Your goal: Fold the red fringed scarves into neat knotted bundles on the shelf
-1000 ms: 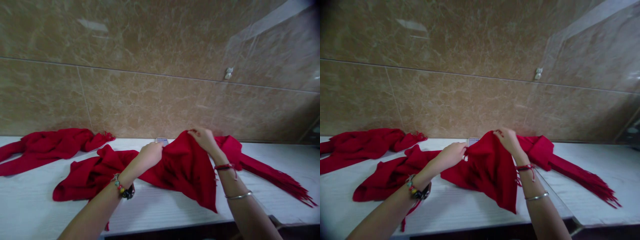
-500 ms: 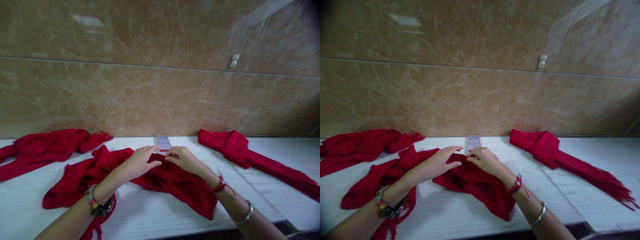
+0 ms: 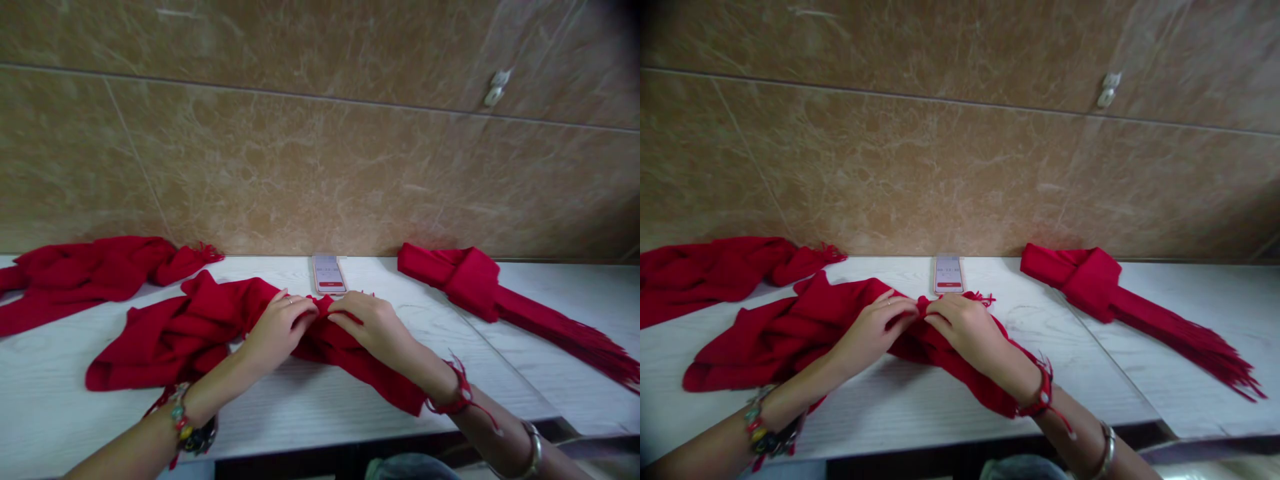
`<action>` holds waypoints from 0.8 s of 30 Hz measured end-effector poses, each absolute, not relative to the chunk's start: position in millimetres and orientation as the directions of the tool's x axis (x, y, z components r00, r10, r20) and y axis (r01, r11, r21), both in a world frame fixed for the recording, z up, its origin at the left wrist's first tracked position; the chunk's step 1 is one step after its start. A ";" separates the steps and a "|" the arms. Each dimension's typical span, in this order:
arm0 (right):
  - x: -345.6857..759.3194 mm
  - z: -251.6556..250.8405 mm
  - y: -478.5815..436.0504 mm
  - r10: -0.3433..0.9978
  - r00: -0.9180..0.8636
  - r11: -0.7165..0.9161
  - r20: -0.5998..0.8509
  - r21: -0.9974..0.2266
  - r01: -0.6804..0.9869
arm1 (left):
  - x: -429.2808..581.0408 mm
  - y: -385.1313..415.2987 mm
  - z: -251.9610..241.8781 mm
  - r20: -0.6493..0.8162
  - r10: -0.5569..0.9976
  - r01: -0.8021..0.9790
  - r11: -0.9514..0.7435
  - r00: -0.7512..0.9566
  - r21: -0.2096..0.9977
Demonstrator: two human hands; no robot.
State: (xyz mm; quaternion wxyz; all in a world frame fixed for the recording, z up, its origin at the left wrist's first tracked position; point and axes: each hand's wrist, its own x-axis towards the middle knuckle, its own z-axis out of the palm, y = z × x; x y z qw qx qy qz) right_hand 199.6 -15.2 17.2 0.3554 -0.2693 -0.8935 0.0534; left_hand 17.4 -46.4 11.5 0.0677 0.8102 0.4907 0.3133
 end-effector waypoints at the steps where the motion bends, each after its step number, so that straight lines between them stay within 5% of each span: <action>1: 201.3 14.5 -18.7 0.532 -0.583 0.838 0.614 -0.282 0.467 | 19.5 -47.0 12.4 0.454 0.843 0.747 -0.494 0.288 0.445; 4: 205.8 7.3 -29.1 0.564 -0.520 0.806 0.642 -0.289 0.517 | 23.0 -52.8 10.9 0.504 0.841 0.711 -0.476 0.196 0.517; 11: 203.7 14.7 -42.6 0.539 -0.425 0.799 0.727 -0.281 0.532 | 31.8 -65.7 11.6 0.546 0.767 0.661 -0.605 0.336 0.443; 15: 209.8 22.7 -42.2 0.599 -0.506 0.785 0.621 -0.332 0.523 | 19.8 -73.0 25.1 0.576 0.790 0.703 -0.532 0.212 0.472; 21: 211.7 19.9 -44.9 0.640 -0.505 0.754 0.579 -0.349 0.556 | -4.3 -80.9 27.6 0.471 0.852 0.871 -0.394 0.227 0.293; 24: 201.4 19.5 -47.6 0.645 -0.477 0.747 0.598 -0.360 0.559 | -4.2 -83.7 23.4 0.456 0.853 0.860 -0.415 0.254 0.297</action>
